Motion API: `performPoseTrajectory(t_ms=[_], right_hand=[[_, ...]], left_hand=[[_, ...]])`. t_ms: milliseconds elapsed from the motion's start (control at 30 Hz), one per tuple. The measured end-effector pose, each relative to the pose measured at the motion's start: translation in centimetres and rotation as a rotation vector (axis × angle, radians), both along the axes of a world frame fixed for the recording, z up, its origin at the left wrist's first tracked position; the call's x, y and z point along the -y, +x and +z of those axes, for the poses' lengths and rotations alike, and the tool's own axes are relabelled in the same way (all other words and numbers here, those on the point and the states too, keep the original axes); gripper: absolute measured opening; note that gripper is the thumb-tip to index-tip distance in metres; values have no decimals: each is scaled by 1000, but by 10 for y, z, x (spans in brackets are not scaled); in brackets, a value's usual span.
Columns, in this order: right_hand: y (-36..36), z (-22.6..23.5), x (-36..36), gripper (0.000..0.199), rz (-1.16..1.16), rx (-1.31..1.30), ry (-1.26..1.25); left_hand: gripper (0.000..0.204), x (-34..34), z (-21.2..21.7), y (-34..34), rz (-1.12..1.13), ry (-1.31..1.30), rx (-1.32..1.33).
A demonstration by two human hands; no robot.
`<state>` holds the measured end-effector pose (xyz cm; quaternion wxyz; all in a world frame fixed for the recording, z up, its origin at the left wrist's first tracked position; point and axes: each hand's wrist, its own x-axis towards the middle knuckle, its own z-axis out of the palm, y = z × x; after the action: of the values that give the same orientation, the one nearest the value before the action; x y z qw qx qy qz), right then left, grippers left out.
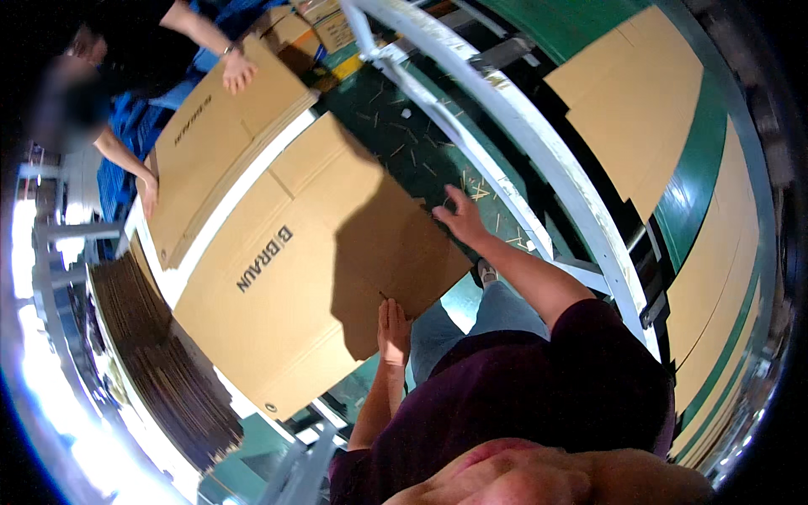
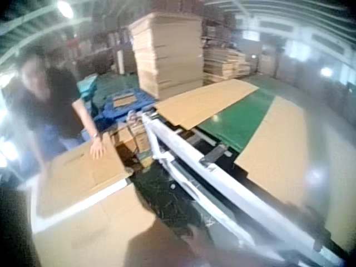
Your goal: The person folds flat cardboard sheets labeled 'B. BRAUN' on a conveyor belt. They repeatedly pick up sheets, fold them along pre-scored lines, and place them onto a stack. Another person is visible in the background handling similar cardboard sheets.
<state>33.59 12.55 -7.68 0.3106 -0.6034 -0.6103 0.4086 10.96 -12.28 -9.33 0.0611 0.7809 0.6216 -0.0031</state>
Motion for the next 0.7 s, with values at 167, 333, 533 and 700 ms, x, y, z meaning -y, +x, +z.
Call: performPoseTrajectory(t_ms=[167, 333, 533, 700], right_hand=[[286, 41, 15, 41, -611, 510, 524], [467, 79, 77, 59, -616, 1502, -333], [504, 44, 49, 47, -276, 1166, 254], [415, 212, 20, 47, -136, 799, 654]], left_hand=[[45, -2, 7, -2, 18, 79, -9], [51, 1, 13, -10, 24, 122, 39], [52, -11, -16, -28, -16, 77, 34], [47, -18, 0, -13, -13, 124, 39]])
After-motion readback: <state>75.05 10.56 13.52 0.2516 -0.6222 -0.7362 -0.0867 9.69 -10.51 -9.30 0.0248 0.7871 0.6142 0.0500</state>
